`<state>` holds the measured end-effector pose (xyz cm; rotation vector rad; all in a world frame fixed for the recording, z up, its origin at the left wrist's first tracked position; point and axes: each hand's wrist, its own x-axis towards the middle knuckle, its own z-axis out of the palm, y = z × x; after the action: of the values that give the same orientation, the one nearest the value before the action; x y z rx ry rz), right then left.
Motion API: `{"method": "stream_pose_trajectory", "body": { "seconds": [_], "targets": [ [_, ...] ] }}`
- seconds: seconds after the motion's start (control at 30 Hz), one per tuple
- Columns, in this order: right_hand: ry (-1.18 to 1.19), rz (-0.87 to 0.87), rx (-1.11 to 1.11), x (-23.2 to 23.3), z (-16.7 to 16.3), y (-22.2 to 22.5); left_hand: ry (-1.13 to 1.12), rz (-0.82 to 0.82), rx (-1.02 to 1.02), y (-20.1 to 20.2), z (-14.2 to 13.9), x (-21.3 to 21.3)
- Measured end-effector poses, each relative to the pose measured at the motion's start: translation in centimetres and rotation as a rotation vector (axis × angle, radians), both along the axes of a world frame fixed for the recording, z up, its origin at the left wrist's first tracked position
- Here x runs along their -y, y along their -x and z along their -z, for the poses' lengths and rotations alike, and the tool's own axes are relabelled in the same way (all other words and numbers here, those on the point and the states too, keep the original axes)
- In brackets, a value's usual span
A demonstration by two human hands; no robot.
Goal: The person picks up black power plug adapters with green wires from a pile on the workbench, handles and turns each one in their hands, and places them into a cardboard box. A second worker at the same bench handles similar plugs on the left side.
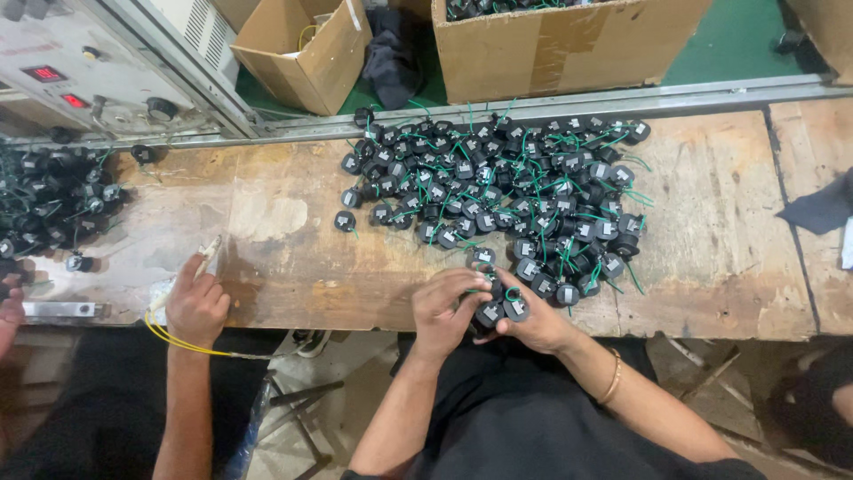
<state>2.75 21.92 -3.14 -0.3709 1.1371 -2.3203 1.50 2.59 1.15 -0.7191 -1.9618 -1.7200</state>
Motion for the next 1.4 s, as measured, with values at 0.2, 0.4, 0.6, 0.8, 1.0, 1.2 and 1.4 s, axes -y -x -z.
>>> {"method": "stream_pose_trajectory", "body": {
  "seconds": [0.2,0.4,0.6,0.8,1.0,1.2,1.4],
  "targets": [
    [0.035,0.084,0.103,-0.4,2.1,-0.2,0.098,0.043,-0.099,0.1,-2.6,0.8],
    [-0.370,0.263,-0.238,-0.2,1.9,-0.1,0.153,0.015,-0.006,-1.3,-0.9,1.0],
    [-0.461,0.277,-0.365,-0.2,1.6,-0.4,-0.191,-0.058,0.185,-1.7,0.2,-2.0],
    [0.117,0.199,0.138,0.0,0.6,-0.7,-0.106,-0.252,0.067,1.4,0.0,2.4],
    [0.033,0.092,-0.115,0.0,0.1,-0.7,0.440,-0.530,-0.068,8.4,0.6,5.0],
    [0.113,0.131,0.020,0.1,0.3,-0.6,0.334,-0.609,0.017,6.6,2.0,4.9],
    [0.132,0.116,0.074,0.2,0.5,-0.4,-0.078,-0.586,0.029,2.1,1.6,4.3]
  ]
}}
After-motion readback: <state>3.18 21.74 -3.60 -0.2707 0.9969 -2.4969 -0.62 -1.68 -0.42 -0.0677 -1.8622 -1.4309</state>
